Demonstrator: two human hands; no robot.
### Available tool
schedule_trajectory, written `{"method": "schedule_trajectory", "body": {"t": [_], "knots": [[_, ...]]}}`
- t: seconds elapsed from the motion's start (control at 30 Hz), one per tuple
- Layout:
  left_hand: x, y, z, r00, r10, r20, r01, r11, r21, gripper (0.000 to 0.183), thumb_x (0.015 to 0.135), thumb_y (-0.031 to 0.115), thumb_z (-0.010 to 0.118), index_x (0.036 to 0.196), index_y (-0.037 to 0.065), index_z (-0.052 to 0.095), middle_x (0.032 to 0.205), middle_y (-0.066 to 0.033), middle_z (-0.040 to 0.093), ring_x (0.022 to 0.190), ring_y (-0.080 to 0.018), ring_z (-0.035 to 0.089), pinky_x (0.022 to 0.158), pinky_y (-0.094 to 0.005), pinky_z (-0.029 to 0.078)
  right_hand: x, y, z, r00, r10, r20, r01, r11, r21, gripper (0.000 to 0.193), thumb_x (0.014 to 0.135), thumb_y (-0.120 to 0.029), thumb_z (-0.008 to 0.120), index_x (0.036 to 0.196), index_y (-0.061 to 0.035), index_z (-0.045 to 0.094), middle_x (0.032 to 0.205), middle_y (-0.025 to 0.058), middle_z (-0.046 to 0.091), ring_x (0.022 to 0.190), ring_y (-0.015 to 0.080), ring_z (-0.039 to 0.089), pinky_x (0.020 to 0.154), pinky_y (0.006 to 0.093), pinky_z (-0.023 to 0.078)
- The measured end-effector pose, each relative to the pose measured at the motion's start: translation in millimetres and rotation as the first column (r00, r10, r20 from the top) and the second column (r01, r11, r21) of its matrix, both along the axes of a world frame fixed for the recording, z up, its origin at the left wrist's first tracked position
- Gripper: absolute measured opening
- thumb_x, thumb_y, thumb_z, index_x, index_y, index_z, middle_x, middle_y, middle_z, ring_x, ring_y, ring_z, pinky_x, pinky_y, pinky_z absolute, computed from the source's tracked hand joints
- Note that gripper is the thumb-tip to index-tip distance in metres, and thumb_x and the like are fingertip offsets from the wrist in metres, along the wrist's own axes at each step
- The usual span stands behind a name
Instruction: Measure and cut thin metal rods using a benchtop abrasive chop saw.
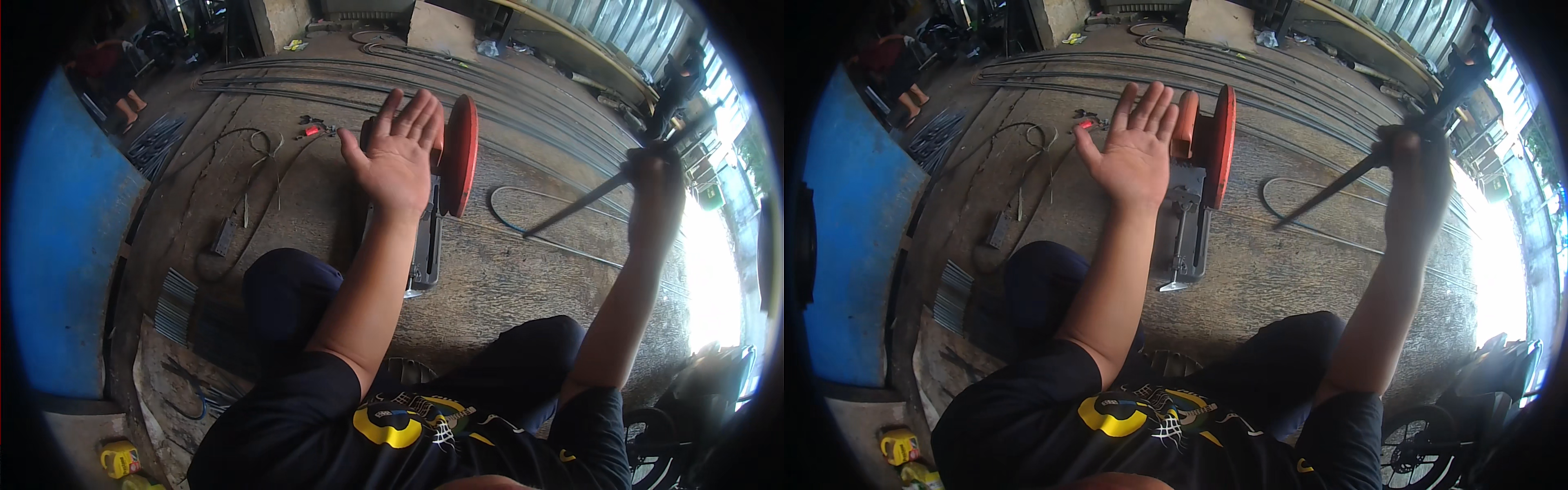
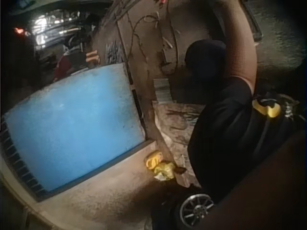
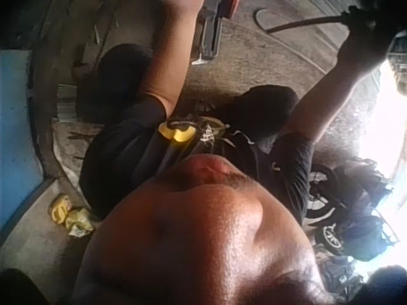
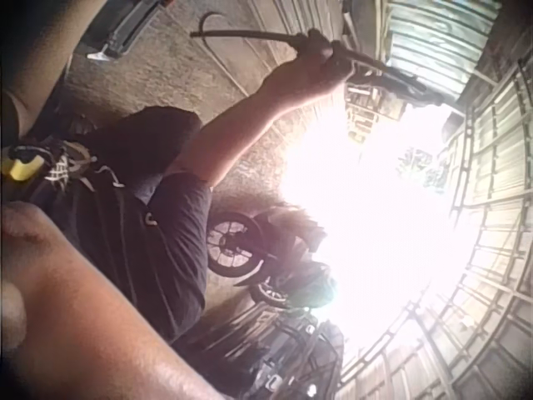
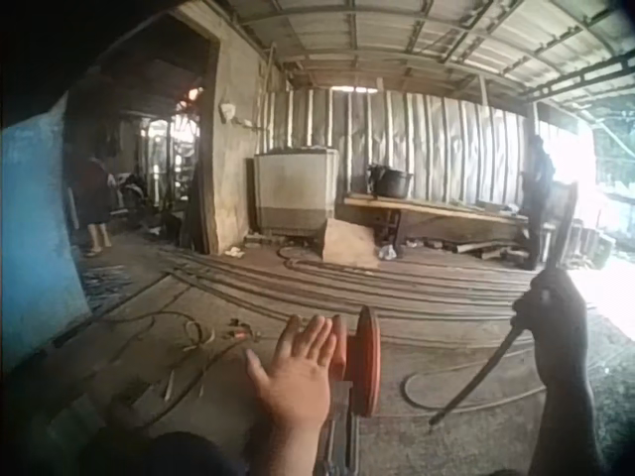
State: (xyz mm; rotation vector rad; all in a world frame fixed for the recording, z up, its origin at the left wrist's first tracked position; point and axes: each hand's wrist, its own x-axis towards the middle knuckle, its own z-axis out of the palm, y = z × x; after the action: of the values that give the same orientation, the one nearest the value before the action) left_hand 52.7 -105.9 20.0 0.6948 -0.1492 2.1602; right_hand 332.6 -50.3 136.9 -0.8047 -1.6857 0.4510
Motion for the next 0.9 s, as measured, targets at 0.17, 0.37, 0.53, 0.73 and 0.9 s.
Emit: {"method": "schedule_trajectory", "body": {"t": [0.17,0.37,0.53,0.73,0.9], "knots": [[-12.2,-0.8,4.5,0.989,0.134,0.068,-0.124,0.984,-0.129,0.087,0.091,0.070,0.028,0.135,-0.004,0.043,0.136,-0.0256,0.048,0.134,-0.0375,0.039,0.115,-0.0458,0.025,-7.0,-9.8,-1.5,0.986,-0.136,-0.097,0.129,0.988,-0.079,0.037,0.101,-0.023,0.047,0.120,0.0081,0.046,0.108,0.0205,0.063,0.097,0.0245,0.066,0.083,0.0324,0.056],[8.6,-17.2,22.3,0.960,-0.149,0.236,0.130,0.987,0.095,0.088,0.090,0.073,0.028,0.133,-0.003,0.047,0.138,-0.0243,0.047,0.136,-0.0370,0.037,0.115,-0.0475,0.026,-78.3,-30.3,-62.0,0.386,0.007,-0.922,-0.657,0.704,-0.270,0.044,0.099,-0.006,0.047,0.127,0.0190,0.025,0.126,0.0282,0.048,0.107,0.0353,0.060,0.095,0.0431,0.057],[12.4,-34.3,39.6,0.967,-0.119,0.226,0.104,0.991,0.079,0.088,0.089,0.074,0.031,0.136,0.001,0.045,0.140,-0.0236,0.046,0.137,-0.0364,0.036,0.114,-0.0463,0.028,-100.0,-41.6,-79.9,0.439,-0.040,-0.897,-0.675,0.645,-0.359,0.027,0.098,-0.006,0.048,0.115,0.0128,0.039,0.120,0.0240,0.052,0.107,0.0340,0.060,0.096,0.0448,0.056],[-0.9,-46.4,46.1,0.973,-0.074,0.218,0.056,0.995,0.089,0.089,0.089,0.074,0.029,0.139,0.001,0.042,0.141,-0.0236,0.046,0.136,-0.0358,0.037,0.113,-0.0459,0.030,-108.9,-41.7,-88.9,0.439,-0.065,-0.896,-0.695,0.608,-0.384,0.023,0.098,-0.006,0.048,0.112,0.0110,0.041,0.123,0.0241,0.050,0.112,0.0344,0.058,0.098,0.0453,0.054],[-2.5,-45.2,45.3,0.977,-0.064,0.205,0.041,0.992,0.116,0.090,0.089,0.075,0.027,0.140,0.002,0.041,0.141,-0.0237,0.045,0.137,-0.0358,0.036,0.114,-0.0450,0.029,-111.7,-42.9,-91.7,0.451,-0.097,-0.887,-0.680,0.606,-0.412,0.027,0.099,-0.007,0.047,0.116,0.0129,0.040,0.127,0.0249,0.047,0.114,0.0332,0.056,0.100,0.0441,0.052]]}}
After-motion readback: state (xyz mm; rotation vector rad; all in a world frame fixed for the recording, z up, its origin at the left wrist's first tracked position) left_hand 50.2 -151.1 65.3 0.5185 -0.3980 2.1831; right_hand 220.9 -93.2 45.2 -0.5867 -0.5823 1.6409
